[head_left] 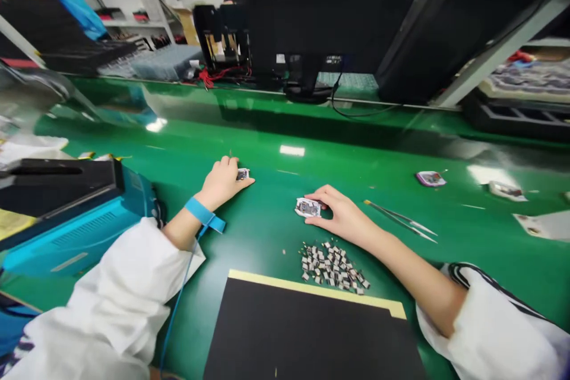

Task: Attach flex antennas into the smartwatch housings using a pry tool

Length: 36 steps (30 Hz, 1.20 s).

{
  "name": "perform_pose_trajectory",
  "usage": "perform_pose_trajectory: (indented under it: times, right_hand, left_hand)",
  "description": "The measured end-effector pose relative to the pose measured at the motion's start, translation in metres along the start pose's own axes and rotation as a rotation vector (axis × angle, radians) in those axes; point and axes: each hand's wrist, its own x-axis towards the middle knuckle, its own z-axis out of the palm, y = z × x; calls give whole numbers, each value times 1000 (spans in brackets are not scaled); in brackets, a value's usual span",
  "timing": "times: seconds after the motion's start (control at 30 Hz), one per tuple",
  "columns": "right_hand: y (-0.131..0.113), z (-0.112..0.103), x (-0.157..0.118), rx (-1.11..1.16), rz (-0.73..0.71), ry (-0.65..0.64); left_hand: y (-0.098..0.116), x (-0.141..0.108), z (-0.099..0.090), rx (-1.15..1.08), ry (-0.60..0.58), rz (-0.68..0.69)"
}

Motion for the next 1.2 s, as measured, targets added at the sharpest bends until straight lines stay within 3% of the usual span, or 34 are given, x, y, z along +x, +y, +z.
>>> perform_pose_trajectory:
  times: [0.07, 0.13, 0.2, 0.27, 0.4, 0.53, 0.67, 0.93, 1.2]
  right_hand:
    - [-1, 1, 1, 10, 9, 9]
    - [-3, 2, 3, 23, 3, 21]
    - [-3, 3, 6, 37, -1, 26]
    - [-3, 4, 8, 49, -8, 42]
    - [-3, 1, 8, -42, -133, 105]
    - [-8, -4, 12, -387, -289, 128]
    - [-18, -5, 23, -607, -333, 158]
    - [-22, -2, 33, -682, -429, 294]
    - [-19, 3, 35, -592, -445, 325]
  left_hand:
    - [10, -15, -5, 3, 19, 61]
    - [24, -24, -4, -101, 34, 283]
    - [40, -28, 5, -308, -27, 508]
    - [53, -29, 20, -440, -91, 584]
    - [65, -29, 39, -546, -99, 576]
    - [66, -26, 38, -689, -114, 511]
    - [64, -24, 36, -830, -121, 459]
    - [64, -21, 32, -929, -181, 384]
    - [64, -22, 32, -902, -195, 416]
